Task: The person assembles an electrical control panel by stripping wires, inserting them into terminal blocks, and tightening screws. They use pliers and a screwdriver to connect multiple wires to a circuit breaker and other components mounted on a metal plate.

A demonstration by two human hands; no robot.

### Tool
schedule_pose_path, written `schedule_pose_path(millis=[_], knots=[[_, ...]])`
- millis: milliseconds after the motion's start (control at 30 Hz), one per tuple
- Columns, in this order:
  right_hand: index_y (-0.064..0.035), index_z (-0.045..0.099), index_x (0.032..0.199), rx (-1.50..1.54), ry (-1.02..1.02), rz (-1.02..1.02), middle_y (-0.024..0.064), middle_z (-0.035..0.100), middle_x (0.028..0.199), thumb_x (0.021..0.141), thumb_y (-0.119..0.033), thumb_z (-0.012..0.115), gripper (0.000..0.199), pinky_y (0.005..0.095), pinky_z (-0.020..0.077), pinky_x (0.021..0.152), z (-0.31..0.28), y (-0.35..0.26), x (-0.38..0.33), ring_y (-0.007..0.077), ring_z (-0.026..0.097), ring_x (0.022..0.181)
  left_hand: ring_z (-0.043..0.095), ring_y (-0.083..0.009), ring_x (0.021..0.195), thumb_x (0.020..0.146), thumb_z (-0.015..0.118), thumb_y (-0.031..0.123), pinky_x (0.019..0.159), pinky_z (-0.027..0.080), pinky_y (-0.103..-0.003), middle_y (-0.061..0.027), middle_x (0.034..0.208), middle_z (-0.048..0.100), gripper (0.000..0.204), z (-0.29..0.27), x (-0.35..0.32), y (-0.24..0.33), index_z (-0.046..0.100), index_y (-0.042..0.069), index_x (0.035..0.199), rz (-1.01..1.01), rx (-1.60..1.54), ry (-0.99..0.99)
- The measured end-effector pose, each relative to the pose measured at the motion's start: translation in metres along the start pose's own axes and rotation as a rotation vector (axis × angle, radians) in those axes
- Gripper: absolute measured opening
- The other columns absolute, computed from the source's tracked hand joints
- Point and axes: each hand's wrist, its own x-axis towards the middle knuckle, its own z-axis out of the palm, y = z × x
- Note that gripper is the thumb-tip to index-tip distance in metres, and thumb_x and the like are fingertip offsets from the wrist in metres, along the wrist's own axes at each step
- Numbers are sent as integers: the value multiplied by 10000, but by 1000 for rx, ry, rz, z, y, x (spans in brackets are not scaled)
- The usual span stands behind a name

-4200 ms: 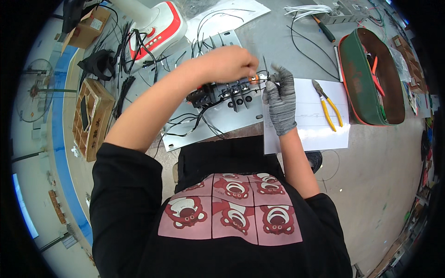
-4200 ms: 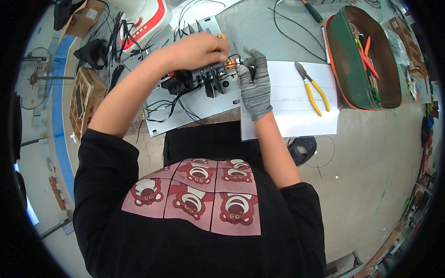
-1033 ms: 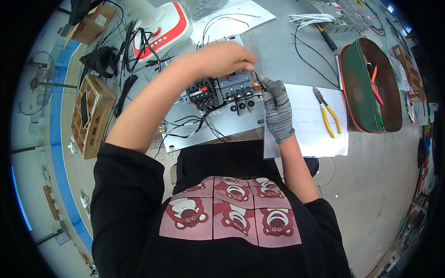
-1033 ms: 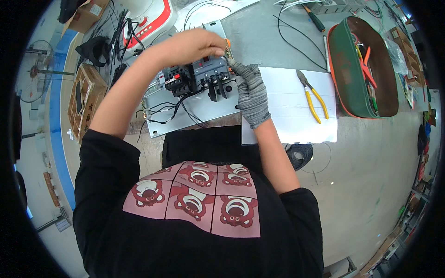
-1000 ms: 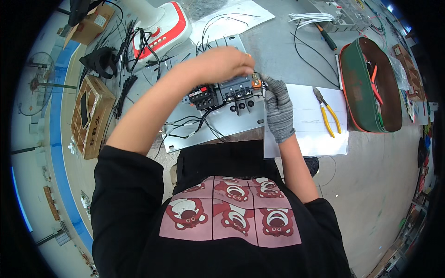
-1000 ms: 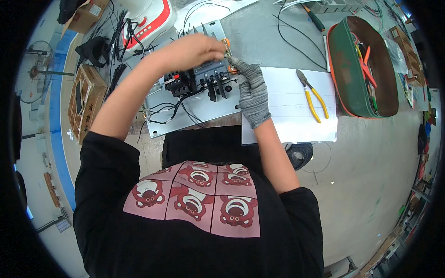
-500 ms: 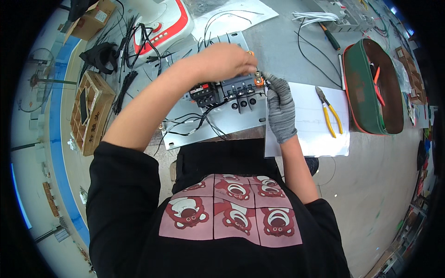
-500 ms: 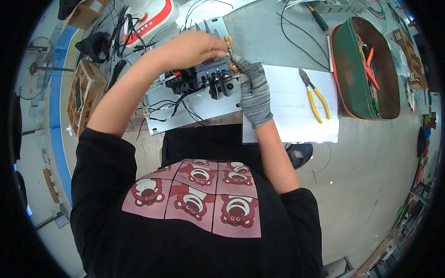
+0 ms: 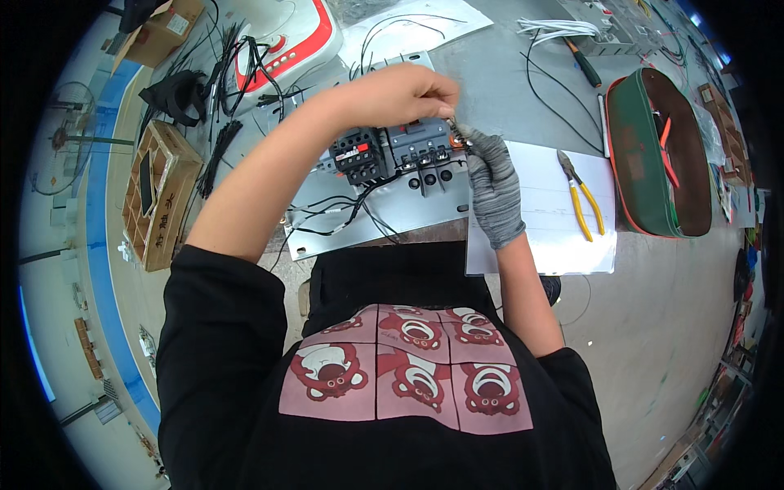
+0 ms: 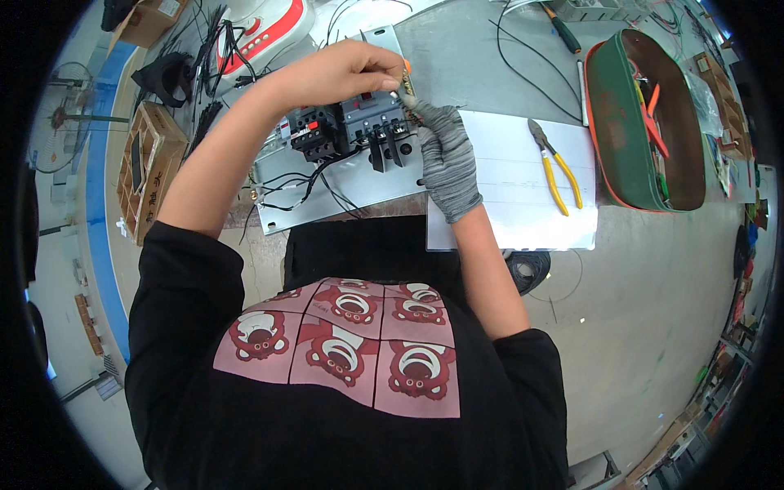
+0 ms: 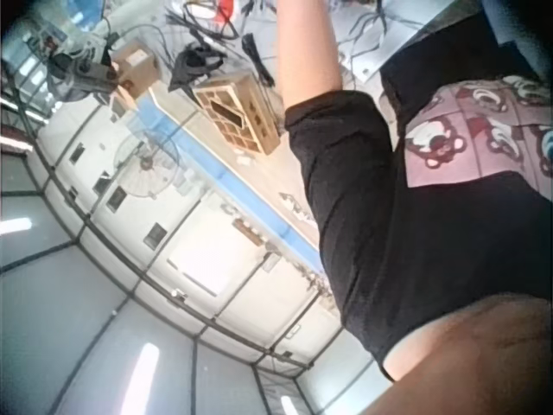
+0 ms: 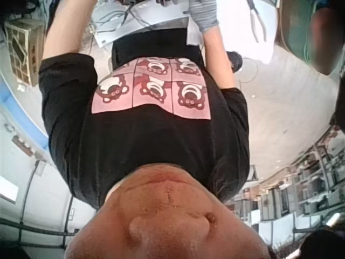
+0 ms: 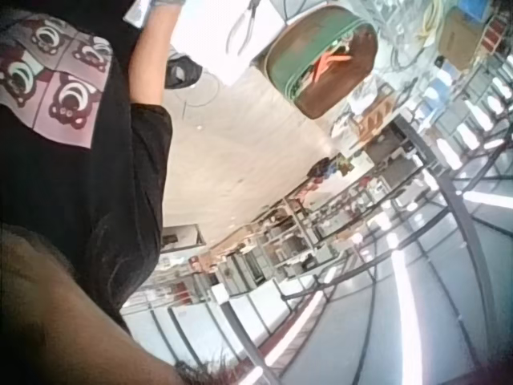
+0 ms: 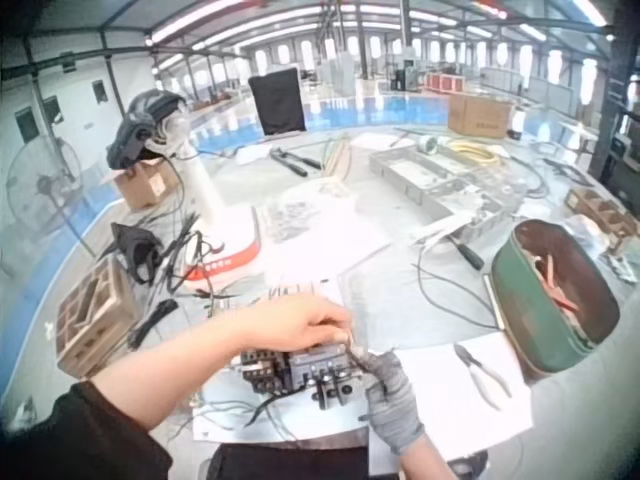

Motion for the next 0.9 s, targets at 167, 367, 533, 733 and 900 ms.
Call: schedule_pose_path(millis=[167,367,533,733,900], knots=[[-49,570,1009,375,122,447,-2,590,901,948,-21,593,71,202,470,679,6,-3,-3,35,529,759,401,-110,656,956,587,175,651,401,-285,-5,664,431,198,14,-8,3,526,22,846,-24,40,41],[-50,573,997,356,72,395,-2,598,874,884,-44,701,172,214,470,657,0,18,-6,51,537,733,470,-108,705,902,672,127,673,418,-284,-17,733,525,129,16,-4,20,612,13,904,55,-95,77],[-16,596,1015,191,17,410,48,622,958,846,-43,732,219,260,523,837,-16,4,-12,113,621,903,555,-183,805,840,732,116,726,451,-316,-37,817,596,143,13,5,6,635,28,898,120,139,29],[-30,642,1094,28,-24,272,89,623,967,863,-14,689,236,303,520,810,-17,5,-13,158,617,879,563,-170,900,834,731,255,925,367,-340,23,829,622,157,23,6,31,693,114,889,234,551,56],[-64,657,1105,-162,-102,301,108,610,992,843,-3,686,271,326,518,794,-35,-2,-17,194,617,889,555,-172,921,829,718,236,902,377,-342,20,824,609,141,22,10,24,687,108,880,291,711,43]])
